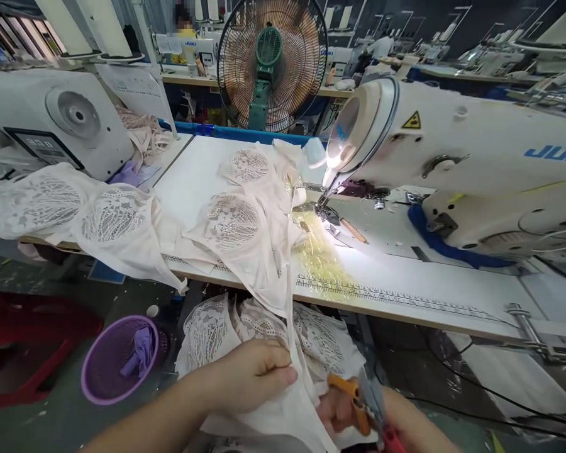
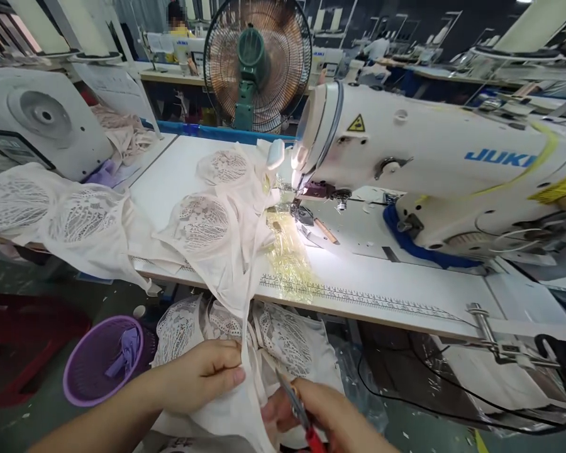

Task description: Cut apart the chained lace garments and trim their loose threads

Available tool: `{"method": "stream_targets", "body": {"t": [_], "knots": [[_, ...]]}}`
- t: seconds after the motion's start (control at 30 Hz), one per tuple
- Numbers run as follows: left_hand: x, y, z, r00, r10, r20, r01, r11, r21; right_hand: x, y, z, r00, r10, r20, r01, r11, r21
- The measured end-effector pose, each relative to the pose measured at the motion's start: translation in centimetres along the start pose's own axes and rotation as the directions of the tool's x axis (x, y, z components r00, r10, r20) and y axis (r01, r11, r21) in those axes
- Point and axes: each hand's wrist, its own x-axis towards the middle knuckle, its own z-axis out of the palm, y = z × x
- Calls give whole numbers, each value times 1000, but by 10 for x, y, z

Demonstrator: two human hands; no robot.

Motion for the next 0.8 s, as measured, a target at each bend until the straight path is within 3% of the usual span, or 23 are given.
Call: {"method": "stream_targets", "body": {"t": [0.17, 0.27, 0.37, 0.53, 0.7, 0.8], "knots": [[-5, -9, 3, 996, -73, -46, 69, 995, -76, 23, -21, -55, 964, 142, 226, -83, 964, -251], [-7, -11, 3, 994, -101, -49, 95, 990, -101, 45, -35, -66, 891, 265, 369, -102, 908, -406], [-8, -11, 3, 991, -131, -27, 126, 982, -143, 64, -47, -64, 849, 297, 437, -40, 861, -508], [-9, -12, 1, 982, -191, 15, 189, 954, -235, 79, -56, -60, 844, 291, 451, 36, 807, -589], [-14, -12, -5, 984, -175, 28, 178, 964, -199, 82, -54, -62, 858, 396, 326, -122, 775, -620], [-14, -7, -9, 996, -86, 19, 87, 990, -113, 75, -51, -64, 905, 344, 251, -172, 835, -522]]}}
